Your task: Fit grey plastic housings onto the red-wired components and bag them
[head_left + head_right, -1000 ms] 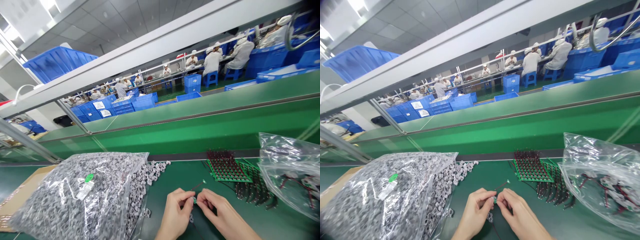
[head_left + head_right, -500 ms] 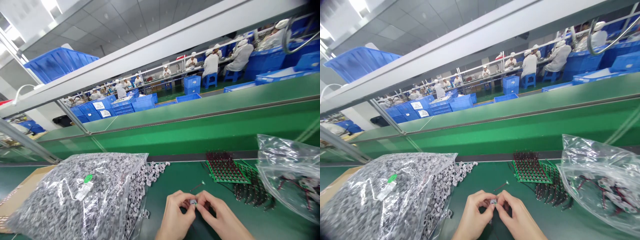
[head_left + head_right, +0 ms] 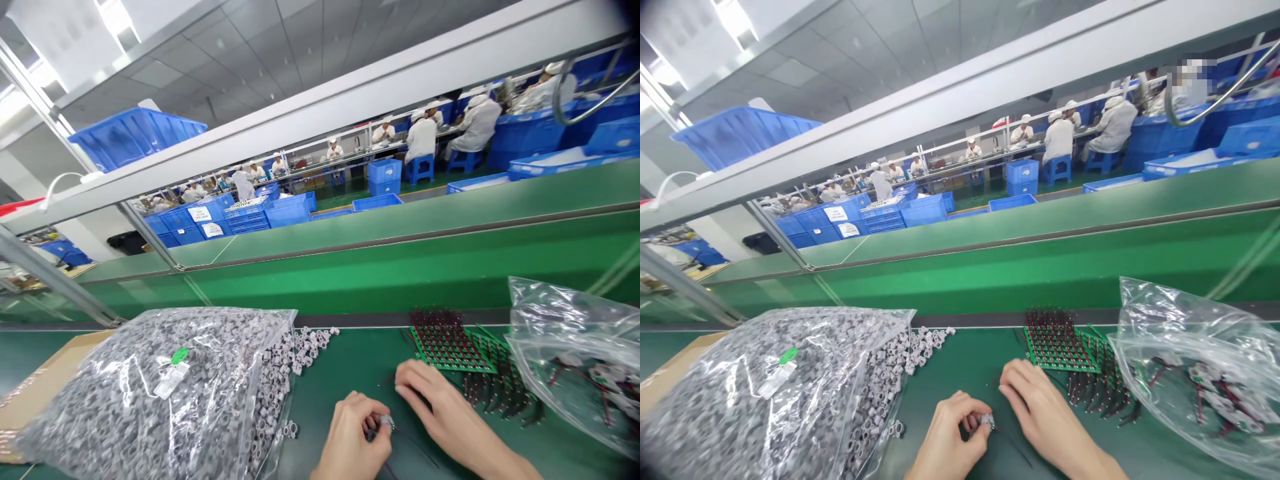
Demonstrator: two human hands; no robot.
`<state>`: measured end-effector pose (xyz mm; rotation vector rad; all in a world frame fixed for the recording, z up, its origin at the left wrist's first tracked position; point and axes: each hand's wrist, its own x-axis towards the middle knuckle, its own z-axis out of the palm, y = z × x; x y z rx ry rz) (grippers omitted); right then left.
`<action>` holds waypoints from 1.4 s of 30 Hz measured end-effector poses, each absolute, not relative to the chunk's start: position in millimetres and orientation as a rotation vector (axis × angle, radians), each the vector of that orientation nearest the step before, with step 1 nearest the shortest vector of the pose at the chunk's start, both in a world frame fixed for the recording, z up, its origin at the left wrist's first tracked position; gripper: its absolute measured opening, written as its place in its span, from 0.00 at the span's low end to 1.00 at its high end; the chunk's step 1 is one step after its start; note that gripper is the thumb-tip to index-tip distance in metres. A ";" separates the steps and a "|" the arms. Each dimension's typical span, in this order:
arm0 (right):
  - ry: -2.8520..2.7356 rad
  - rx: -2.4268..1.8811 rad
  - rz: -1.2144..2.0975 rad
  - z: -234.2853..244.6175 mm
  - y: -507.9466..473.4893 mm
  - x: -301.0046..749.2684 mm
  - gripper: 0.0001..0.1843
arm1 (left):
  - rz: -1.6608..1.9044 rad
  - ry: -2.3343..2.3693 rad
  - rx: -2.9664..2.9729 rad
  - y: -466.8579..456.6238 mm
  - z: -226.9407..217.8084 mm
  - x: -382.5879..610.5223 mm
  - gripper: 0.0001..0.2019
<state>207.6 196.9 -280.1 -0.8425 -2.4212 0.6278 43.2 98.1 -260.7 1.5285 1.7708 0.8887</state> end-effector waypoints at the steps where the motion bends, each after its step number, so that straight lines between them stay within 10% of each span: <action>1: -2.415 -0.835 0.477 -285.3 206.2 208.2 0.12 | 0.880 1.757 1.536 97.4 -260.9 43.1 0.11; 11: -2.469 -0.705 -0.190 -334.7 237.4 201.0 0.23 | 0.985 2.034 1.444 45.4 -260.4 -9.8 0.13; 19: -2.441 -0.775 0.410 -304.6 221.2 204.1 0.16 | 0.485 2.360 1.474 19.8 -259.9 -39.7 0.18; 25: -2.243 -0.897 0.904 -277.1 194.4 206.0 0.16 | 1.113 1.860 1.149 55.9 -251.8 -18.5 0.09; 32: -1.763 -0.915 1.536 -267.9 172.1 196.7 0.17 | 1.367 1.166 0.709 104.0 -250.6 27.8 0.27; 42: -1.728 -0.927 1.509 -277.6 176.0 198.8 0.14 | 1.428 1.151 0.586 115.8 -256.7 48.1 0.24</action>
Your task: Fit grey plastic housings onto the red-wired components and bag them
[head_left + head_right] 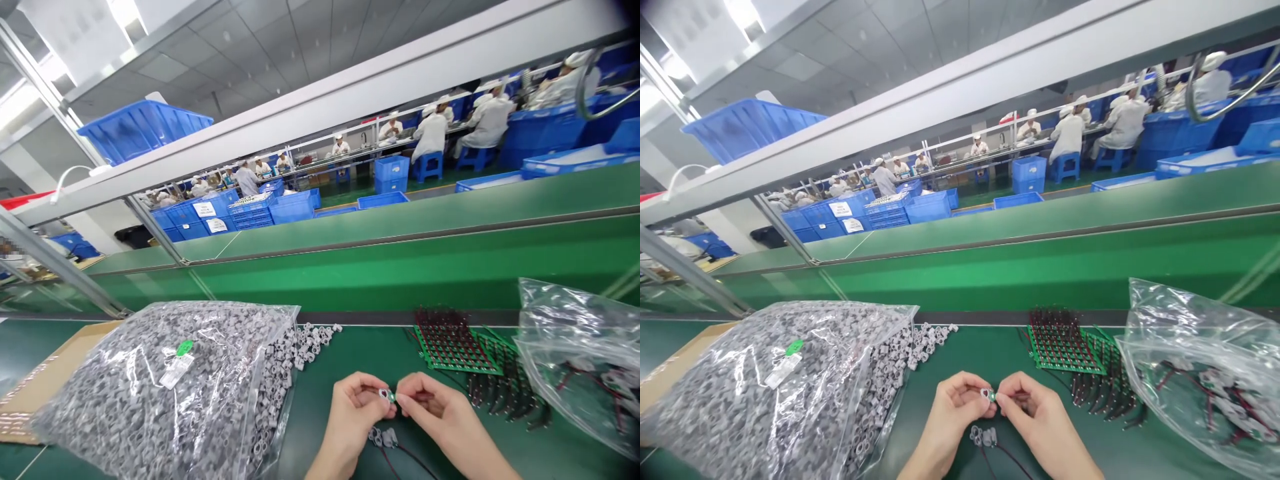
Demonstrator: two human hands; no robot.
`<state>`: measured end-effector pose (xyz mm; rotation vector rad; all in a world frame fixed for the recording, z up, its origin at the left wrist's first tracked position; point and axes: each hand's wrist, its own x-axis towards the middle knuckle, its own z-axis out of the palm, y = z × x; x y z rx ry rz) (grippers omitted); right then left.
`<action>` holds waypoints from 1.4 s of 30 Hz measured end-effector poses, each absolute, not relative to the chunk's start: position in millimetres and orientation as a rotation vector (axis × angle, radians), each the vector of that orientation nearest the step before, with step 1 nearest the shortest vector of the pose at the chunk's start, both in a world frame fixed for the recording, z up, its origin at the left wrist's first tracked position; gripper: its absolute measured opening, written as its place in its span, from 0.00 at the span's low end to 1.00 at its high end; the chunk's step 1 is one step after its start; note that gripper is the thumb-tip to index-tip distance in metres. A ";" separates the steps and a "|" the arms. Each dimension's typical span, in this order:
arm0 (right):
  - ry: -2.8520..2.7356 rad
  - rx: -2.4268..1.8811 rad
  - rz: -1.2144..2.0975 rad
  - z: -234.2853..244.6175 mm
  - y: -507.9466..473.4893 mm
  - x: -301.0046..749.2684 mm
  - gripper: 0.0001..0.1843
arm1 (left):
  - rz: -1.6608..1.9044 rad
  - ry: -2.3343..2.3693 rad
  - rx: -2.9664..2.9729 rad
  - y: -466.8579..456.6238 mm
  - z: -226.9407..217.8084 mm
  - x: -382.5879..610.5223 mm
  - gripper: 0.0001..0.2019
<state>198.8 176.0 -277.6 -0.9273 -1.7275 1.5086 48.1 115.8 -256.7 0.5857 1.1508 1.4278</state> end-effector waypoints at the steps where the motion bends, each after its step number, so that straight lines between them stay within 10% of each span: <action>1: -1.747 -0.914 1.476 -278.1 175.8 199.1 0.14 | 1.432 1.169 0.577 115.7 -256.9 47.7 0.25; 26: -2.245 -0.287 0.604 -273.3 168.2 206.1 0.11 | 1.330 1.044 0.428 107.4 -247.8 41.8 0.17; 42: -2.073 -0.869 1.160 -271.6 160.8 199.0 0.11 | 1.356 1.358 0.977 105.8 -273.6 50.4 0.10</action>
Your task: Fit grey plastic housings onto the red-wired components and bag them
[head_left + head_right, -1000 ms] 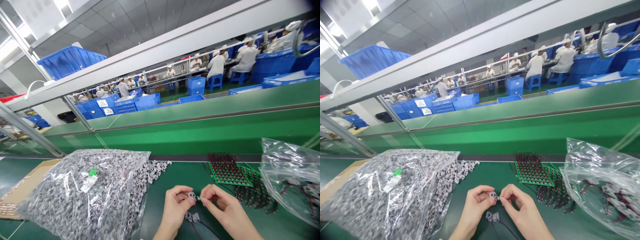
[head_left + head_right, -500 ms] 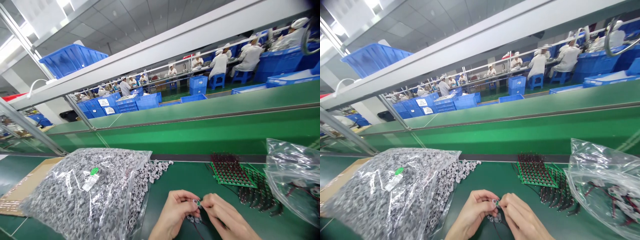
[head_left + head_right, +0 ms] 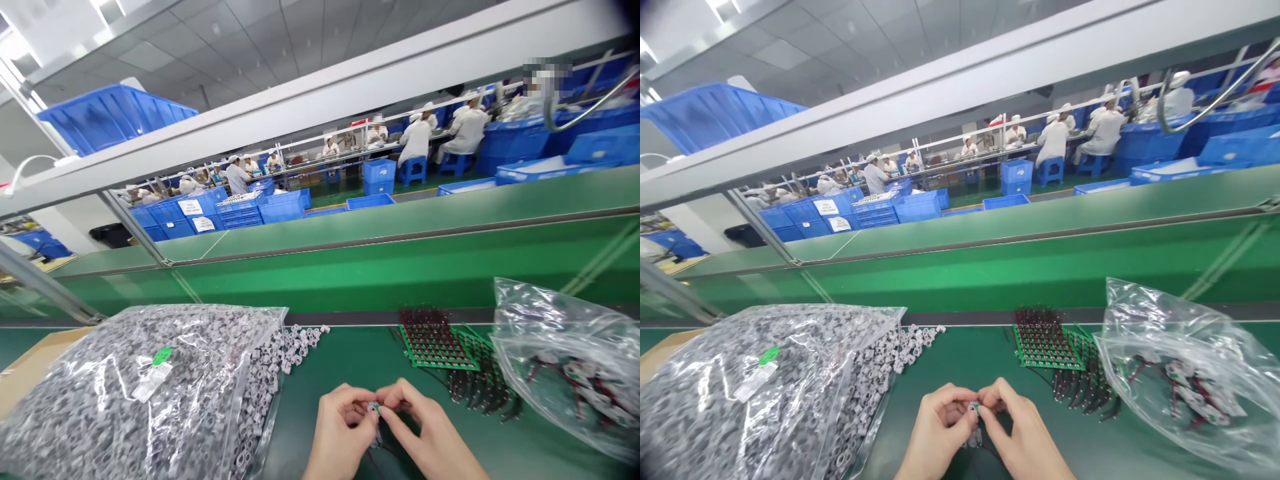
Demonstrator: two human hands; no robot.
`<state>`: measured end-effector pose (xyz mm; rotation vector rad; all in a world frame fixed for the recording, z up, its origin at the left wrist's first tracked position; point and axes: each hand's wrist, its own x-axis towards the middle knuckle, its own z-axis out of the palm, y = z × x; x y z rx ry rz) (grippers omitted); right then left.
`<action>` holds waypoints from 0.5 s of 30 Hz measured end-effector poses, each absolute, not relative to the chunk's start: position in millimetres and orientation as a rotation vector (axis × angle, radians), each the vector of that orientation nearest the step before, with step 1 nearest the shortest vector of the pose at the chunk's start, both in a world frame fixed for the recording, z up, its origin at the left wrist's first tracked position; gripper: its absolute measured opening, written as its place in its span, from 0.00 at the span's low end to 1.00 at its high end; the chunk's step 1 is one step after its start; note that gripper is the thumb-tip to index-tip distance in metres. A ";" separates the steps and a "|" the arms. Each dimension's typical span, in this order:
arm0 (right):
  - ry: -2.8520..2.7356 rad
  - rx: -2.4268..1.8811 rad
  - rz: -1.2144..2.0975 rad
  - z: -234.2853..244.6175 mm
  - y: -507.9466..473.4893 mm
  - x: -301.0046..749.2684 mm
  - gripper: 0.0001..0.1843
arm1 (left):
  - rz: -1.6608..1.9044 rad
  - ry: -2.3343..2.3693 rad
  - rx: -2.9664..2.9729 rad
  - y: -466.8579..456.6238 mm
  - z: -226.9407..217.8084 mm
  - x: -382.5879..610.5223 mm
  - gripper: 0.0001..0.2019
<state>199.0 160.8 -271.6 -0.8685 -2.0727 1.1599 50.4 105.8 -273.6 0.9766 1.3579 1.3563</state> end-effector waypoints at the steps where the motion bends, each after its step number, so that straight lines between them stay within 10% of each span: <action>1: -2.080 -0.871 1.164 -271.5 160.1 198.7 0.11 | 1.345 1.371 0.986 105.5 -274.8 50.4 0.10; 15: -2.224 -0.757 0.863 -276.9 155.2 197.8 0.10 | 1.252 1.471 0.974 107.6 -270.6 50.5 0.08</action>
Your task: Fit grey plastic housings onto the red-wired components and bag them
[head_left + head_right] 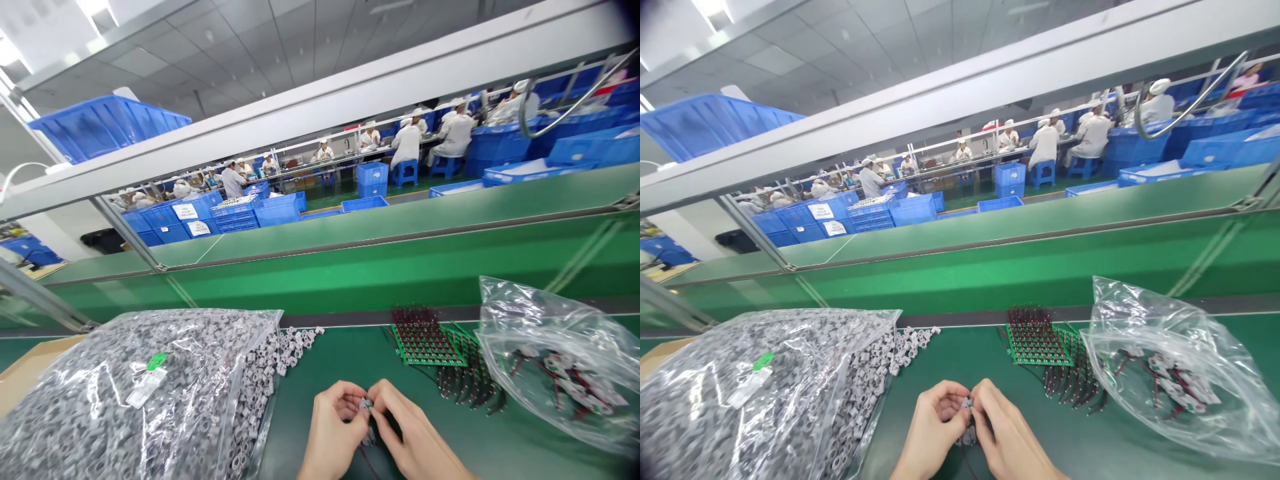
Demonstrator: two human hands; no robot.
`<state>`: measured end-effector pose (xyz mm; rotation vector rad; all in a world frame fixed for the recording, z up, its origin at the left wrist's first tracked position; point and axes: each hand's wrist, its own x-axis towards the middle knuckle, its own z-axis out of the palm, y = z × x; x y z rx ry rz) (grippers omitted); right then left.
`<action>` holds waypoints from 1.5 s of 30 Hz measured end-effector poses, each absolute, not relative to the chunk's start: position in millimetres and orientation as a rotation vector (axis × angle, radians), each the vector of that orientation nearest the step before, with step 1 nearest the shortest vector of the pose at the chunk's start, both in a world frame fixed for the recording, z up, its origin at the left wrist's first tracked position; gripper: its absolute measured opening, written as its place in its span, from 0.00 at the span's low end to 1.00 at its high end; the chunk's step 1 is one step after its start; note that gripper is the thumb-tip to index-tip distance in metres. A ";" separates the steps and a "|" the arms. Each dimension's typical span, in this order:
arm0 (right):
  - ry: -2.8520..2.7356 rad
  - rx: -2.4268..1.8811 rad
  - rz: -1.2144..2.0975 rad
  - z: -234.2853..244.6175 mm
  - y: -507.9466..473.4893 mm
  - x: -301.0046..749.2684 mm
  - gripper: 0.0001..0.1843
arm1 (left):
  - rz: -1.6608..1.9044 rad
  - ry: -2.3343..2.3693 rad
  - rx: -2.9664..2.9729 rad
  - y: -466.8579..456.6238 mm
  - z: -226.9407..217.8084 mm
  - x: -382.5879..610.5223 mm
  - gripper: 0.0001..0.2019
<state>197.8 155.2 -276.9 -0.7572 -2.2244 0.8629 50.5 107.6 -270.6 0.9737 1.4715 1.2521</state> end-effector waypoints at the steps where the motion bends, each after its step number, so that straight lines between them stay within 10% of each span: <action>1: -2.216 -0.762 0.897 -276.0 156.7 198.2 0.10 | 1.255 1.451 0.965 107.4 -270.8 49.8 0.08; 13: -2.346 -0.781 0.896 -275.8 164.8 204.2 0.07 | 1.157 1.625 1.262 102.7 -264.3 48.0 0.09; 22: -2.535 -0.893 -0.482 -287.9 260.1 277.1 0.15 | 0.928 1.638 1.482 118.7 -251.5 38.2 0.08; 45: -2.390 -1.034 -0.405 -236.9 291.5 301.3 0.16 | 0.679 1.280 2.349 218.5 -260.3 101.9 0.23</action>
